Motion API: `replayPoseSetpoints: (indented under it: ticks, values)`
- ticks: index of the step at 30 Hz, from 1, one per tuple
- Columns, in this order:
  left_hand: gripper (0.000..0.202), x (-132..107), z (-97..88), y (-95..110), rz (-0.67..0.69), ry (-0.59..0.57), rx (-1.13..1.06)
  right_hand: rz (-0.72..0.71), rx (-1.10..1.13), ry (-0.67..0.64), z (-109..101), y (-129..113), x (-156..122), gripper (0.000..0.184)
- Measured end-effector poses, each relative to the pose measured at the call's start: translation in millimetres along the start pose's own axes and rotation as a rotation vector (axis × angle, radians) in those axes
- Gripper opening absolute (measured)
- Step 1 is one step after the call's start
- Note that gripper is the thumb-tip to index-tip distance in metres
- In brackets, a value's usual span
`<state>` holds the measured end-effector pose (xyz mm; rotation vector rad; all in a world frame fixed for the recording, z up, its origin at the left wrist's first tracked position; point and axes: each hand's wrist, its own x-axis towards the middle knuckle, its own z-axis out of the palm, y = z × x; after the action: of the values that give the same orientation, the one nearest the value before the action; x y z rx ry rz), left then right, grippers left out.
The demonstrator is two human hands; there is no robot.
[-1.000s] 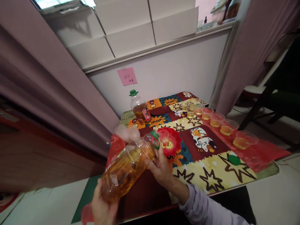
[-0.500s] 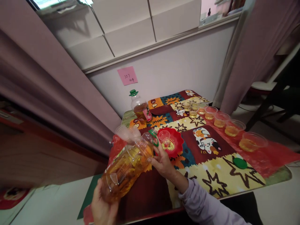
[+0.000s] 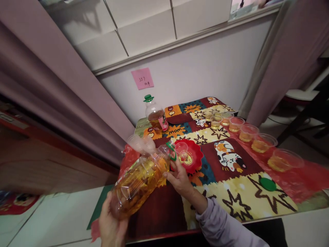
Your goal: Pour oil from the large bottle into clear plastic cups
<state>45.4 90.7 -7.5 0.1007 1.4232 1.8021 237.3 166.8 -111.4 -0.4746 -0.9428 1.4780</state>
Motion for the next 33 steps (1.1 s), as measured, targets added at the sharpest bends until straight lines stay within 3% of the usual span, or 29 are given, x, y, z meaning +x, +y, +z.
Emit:
replayPoseSetpoints:
  ticks: [15,33]
  values:
    - [0.021,-7,13.0,6,-0.016,-0.061,0.017,-0.031,0.042,0.019,-1,-2,4,0.106]
    - [0.015,-13,19.4,11,0.011,-0.019,0.052,-0.033,0.076,0.013,0,-4,4,0.105]
